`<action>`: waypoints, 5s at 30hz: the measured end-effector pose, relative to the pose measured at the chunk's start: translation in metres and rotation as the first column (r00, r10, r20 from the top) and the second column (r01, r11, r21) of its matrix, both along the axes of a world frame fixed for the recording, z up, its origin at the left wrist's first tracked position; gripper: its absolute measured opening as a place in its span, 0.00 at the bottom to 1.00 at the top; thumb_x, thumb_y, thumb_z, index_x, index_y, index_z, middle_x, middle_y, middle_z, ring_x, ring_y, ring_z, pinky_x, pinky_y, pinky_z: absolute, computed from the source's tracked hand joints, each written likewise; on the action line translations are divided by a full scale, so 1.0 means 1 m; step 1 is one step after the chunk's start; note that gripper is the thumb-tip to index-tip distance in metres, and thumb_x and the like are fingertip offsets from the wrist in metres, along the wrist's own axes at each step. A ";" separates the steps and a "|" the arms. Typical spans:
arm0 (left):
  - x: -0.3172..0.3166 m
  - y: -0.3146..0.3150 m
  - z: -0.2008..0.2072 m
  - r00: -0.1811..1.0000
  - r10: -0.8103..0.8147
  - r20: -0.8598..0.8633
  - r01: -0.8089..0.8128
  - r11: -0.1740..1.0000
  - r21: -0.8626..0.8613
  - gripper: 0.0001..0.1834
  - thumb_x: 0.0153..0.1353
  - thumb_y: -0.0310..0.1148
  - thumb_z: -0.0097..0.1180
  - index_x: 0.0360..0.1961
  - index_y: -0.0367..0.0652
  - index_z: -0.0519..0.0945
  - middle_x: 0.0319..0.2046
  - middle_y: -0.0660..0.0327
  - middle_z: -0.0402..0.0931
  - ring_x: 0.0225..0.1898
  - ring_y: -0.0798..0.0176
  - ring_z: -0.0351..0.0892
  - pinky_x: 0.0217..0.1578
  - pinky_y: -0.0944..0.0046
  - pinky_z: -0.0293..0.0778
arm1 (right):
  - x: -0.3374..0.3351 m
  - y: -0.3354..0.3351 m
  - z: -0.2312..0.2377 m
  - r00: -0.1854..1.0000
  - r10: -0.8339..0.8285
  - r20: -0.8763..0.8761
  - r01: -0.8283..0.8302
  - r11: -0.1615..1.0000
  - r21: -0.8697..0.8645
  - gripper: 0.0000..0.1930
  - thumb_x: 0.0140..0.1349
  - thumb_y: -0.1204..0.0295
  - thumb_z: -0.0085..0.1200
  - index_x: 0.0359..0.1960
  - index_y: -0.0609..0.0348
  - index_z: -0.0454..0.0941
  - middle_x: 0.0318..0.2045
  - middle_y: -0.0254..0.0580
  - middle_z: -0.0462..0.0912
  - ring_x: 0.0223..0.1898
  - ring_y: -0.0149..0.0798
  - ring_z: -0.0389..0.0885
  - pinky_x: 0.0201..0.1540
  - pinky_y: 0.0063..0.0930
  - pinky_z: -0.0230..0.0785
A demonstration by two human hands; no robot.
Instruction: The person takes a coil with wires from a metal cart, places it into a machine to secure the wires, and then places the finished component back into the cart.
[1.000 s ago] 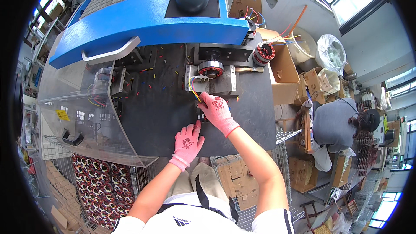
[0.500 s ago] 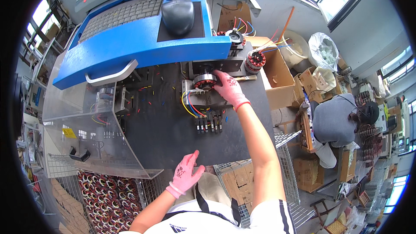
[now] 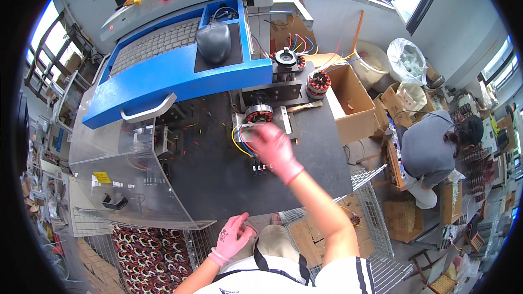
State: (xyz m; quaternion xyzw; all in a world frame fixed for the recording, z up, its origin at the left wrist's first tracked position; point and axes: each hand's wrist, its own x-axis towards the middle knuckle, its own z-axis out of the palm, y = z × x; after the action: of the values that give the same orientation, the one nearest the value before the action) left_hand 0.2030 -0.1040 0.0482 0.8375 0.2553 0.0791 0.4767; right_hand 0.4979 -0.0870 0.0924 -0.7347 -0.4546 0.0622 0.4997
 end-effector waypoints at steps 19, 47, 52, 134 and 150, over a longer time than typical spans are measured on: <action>-0.181 0.028 -0.055 0.859 0.510 -0.041 -0.466 0.813 0.349 0.21 0.63 0.32 0.54 0.56 0.36 0.73 0.46 0.51 0.75 0.46 0.56 0.76 0.48 0.61 0.73 | -0.109 -0.181 -0.024 0.647 -0.149 -0.748 0.045 0.987 -0.157 0.11 0.64 0.65 0.56 0.35 0.60 0.83 0.29 0.38 0.82 0.32 0.29 0.78 0.37 0.27 0.71; -0.163 0.274 -0.064 0.933 0.227 0.278 -0.354 0.714 0.604 0.26 0.53 0.34 0.59 0.55 0.42 0.74 0.54 0.55 0.69 0.62 0.50 0.64 0.67 0.47 0.56 | -0.325 0.219 0.022 0.920 0.301 0.251 -0.289 0.954 -0.084 0.33 0.57 0.64 0.59 0.61 0.70 0.63 0.56 0.61 0.71 0.59 0.58 0.68 0.62 0.49 0.58; -0.173 0.275 -0.071 0.923 0.250 0.292 -0.374 0.759 0.532 0.26 0.55 0.33 0.58 0.57 0.44 0.73 0.53 0.55 0.69 0.61 0.50 0.65 0.66 0.45 0.56 | -0.329 0.298 -0.047 0.621 0.371 -0.691 -0.509 0.861 0.005 0.31 0.69 0.54 0.48 0.63 0.69 0.63 0.54 0.51 0.75 0.55 0.43 0.74 0.58 0.35 0.64; -0.479 -0.395 -0.251 -0.186 0.863 -0.469 -0.242 -0.503 -0.830 0.31 0.70 0.36 0.44 0.71 0.42 0.52 0.69 0.59 0.55 0.69 0.61 0.55 0.70 0.59 0.50 | -0.869 0.063 -0.432 -0.438 0.883 0.167 -0.580 -0.135 -0.804 0.16 0.50 0.64 0.63 0.43 0.44 0.81 0.45 0.24 0.78 0.48 0.38 0.74 0.50 0.38 0.67; -0.521 -0.313 -0.209 0.231 0.932 -0.278 -0.246 -0.221 -0.944 0.31 0.72 0.42 0.41 0.71 0.41 0.51 0.67 0.50 0.57 0.66 0.51 0.60 0.67 0.52 0.57 | -0.689 -0.026 -0.328 0.398 0.912 0.104 -0.841 0.407 -0.356 0.13 0.58 0.67 0.57 0.45 0.51 0.78 0.48 0.35 0.80 0.43 0.41 0.80 0.46 0.37 0.72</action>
State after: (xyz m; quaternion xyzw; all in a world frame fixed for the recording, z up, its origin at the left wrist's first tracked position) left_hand -0.3176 -0.4166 -0.1605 0.0257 0.4916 0.4113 0.7672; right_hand -0.1910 -0.1132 -0.2359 -0.4372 -0.8286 0.2681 0.2243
